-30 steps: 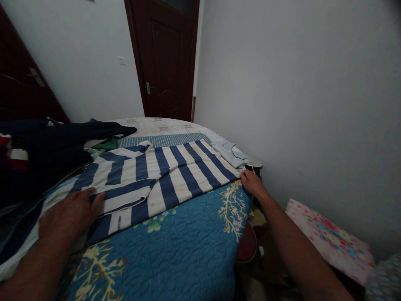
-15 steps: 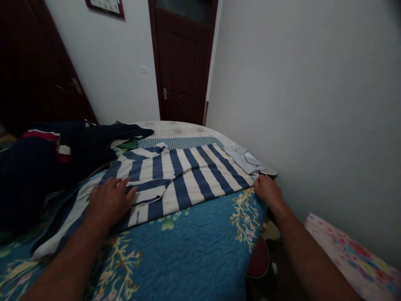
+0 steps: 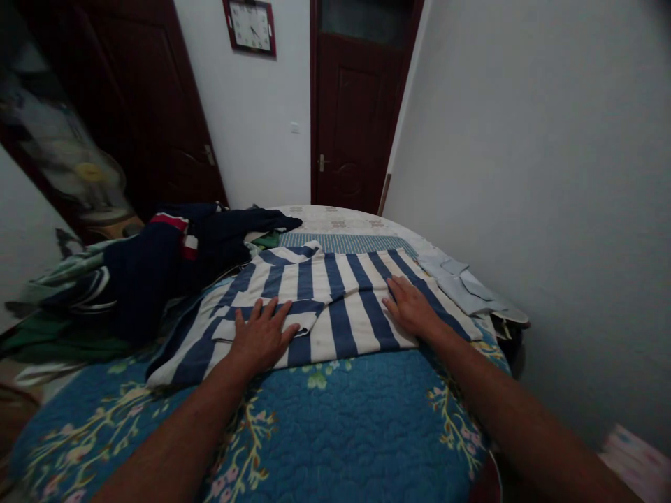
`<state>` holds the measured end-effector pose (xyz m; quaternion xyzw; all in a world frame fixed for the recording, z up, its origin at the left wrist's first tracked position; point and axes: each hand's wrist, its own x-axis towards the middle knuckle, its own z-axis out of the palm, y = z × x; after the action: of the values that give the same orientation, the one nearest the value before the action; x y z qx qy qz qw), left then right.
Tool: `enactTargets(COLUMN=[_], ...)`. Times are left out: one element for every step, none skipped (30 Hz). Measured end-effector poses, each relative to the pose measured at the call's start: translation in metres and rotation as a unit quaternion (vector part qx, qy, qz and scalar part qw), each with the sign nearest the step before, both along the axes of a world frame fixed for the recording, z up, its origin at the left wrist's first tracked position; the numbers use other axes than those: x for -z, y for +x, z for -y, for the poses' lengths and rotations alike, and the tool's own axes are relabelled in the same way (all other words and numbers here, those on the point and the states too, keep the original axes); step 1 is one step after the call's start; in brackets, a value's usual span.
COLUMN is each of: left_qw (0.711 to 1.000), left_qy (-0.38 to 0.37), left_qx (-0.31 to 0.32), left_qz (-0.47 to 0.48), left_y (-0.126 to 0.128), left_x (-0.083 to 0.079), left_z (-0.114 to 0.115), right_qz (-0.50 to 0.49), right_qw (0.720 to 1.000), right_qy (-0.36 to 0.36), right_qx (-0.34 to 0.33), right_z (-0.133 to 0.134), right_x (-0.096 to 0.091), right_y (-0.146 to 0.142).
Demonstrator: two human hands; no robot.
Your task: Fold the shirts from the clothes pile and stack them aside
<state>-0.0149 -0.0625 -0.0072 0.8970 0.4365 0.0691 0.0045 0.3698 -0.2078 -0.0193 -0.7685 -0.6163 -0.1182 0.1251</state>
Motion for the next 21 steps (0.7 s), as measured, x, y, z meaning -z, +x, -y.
enactTargets(left_qw=[1.000,1.000,1.000,1.000,1.000,0.999,0.999,0.998,0.998,0.997,0.996,0.995,0.994,0.993,0.991,0.990,0.988,0.987,0.985,0.984,0.982], left_qy=[-0.006,-0.009,-0.011,-0.013,-0.014,-0.016,-0.019,-0.023,-0.026,-0.026,-0.024,-0.019,-0.014,-0.009,-0.005,-0.005,-0.006,-0.008,-0.009,-0.011,-0.012], left_qx=[-0.006,-0.011,-0.015,-0.019,-0.024,-0.031,-0.040,-0.050,-0.061,-0.072,-0.082,-0.093,-0.105,-0.118,-0.130,-0.140,-0.150,-0.157,-0.163,-0.169,-0.177], left_qz=[0.003,0.006,0.009,0.012,0.012,0.012,0.010,0.005,0.000,-0.006,-0.011,-0.015,-0.019,-0.023,-0.026,-0.031,-0.036,-0.042,-0.049,-0.055,-0.061], left_y=[0.000,0.000,0.000,0.000,0.000,-0.001,-0.001,-0.001,-0.001,-0.001,-0.002,-0.002,-0.003,-0.004,-0.004,-0.004,-0.004,-0.004,-0.004,-0.004,-0.004], left_x=[-0.001,-0.002,-0.002,-0.003,-0.003,-0.003,-0.002,-0.002,-0.002,-0.002,-0.002,-0.003,-0.003,-0.003,-0.004,-0.005,-0.006,-0.006,-0.007,-0.007,-0.008], left_z=[0.001,0.003,0.004,0.004,0.005,0.005,0.004,0.003,0.003,0.002,0.001,0.000,0.000,-0.001,-0.001,-0.001,-0.001,-0.002,-0.002,-0.003,-0.004], right_qz=[0.000,-0.004,-0.009,-0.017,-0.024,-0.028,-0.029,-0.027,-0.026,-0.025,-0.026,-0.027,-0.029,-0.030,-0.031,-0.030,-0.028,-0.025,-0.021,-0.017,-0.014], right_qw=[1.000,1.000,0.999,0.998,0.996,0.994,0.992,0.990,0.989,0.987,0.986,0.984,0.983,0.982,0.982,0.982,0.982,0.982,0.982,0.983,0.984], right_qy=[-0.011,-0.023,-0.037,-0.050,-0.060,-0.065,-0.068,-0.070,-0.071,-0.074,-0.077,-0.081,-0.083,-0.083,-0.080,-0.076,-0.071,-0.066,-0.060,-0.055,-0.049], right_qx=[0.006,0.015,0.029,0.046,0.066,0.086,0.103,0.117,0.129,0.139,0.147,0.154,0.160,0.165,0.169,0.172,0.175,0.177,0.177,0.175,0.172], right_z=[-0.006,-0.011,-0.015,-0.018,-0.021,-0.023,-0.025,-0.027,-0.028,-0.031,-0.033,-0.035,-0.036,-0.038,-0.039,-0.039,-0.039,-0.039,-0.038,-0.037,-0.036], right_x=[0.003,0.007,0.011,0.015,0.018,0.022,0.024,0.026,0.027,0.028,0.028,0.027,0.027,0.026,0.025,0.025,0.025,0.025,0.025,0.025,0.025], right_y=[0.008,0.017,0.027,0.037,0.047,0.056,0.064,0.071,0.076,0.080,0.082,0.083,0.084,0.084,0.083,0.083,0.082,0.082,0.081,0.081,0.081])
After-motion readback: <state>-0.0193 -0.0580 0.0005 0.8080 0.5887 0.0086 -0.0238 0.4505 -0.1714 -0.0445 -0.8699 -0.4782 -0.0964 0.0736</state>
